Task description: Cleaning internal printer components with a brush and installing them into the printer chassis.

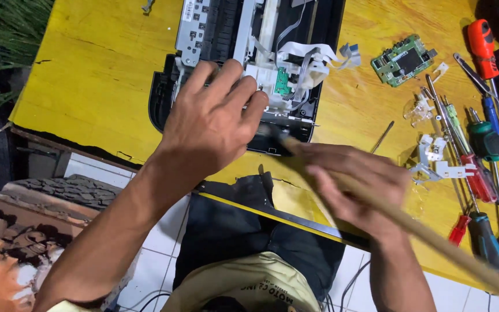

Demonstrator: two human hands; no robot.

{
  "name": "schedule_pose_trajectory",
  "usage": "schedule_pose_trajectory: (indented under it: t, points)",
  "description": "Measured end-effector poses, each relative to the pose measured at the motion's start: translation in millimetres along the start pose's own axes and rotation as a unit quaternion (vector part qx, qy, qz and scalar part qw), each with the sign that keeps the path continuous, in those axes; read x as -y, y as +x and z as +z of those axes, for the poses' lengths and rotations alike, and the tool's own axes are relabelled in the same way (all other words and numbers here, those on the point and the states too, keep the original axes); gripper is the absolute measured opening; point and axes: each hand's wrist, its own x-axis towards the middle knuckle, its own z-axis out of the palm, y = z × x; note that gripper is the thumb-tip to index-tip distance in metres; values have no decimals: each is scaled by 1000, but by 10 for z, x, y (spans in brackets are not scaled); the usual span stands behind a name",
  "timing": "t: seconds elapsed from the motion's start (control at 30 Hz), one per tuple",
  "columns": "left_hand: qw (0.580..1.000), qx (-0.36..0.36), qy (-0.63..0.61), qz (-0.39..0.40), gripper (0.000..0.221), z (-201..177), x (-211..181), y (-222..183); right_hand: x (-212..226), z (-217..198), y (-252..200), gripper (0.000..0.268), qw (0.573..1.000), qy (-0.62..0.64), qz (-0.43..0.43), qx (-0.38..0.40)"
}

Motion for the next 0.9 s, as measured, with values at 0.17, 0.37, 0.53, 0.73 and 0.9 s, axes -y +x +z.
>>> schedule_pose_trajectory:
  t: [0.17,0.37,0.53,0.73,0.9]
  points:
    - [998,28,-48,-2,18,66,41,-11,125,-129,-124,8,994,4,75,-73]
    - [996,70,-56,0,32,66,82,20,163,-26,-5,12,996,56,67,-9]
    - [996,55,-64,2,30,82,101,15,121,-434,-383,15,977,-97,92,-168]
    - [995,82,-49,15,37,87,90,0,129,-46,-162,15,967,128,156,-156]
    - [995,102,-22,0,37,75,71,-14,68,-288,-141,27,947,-134,125,-263]
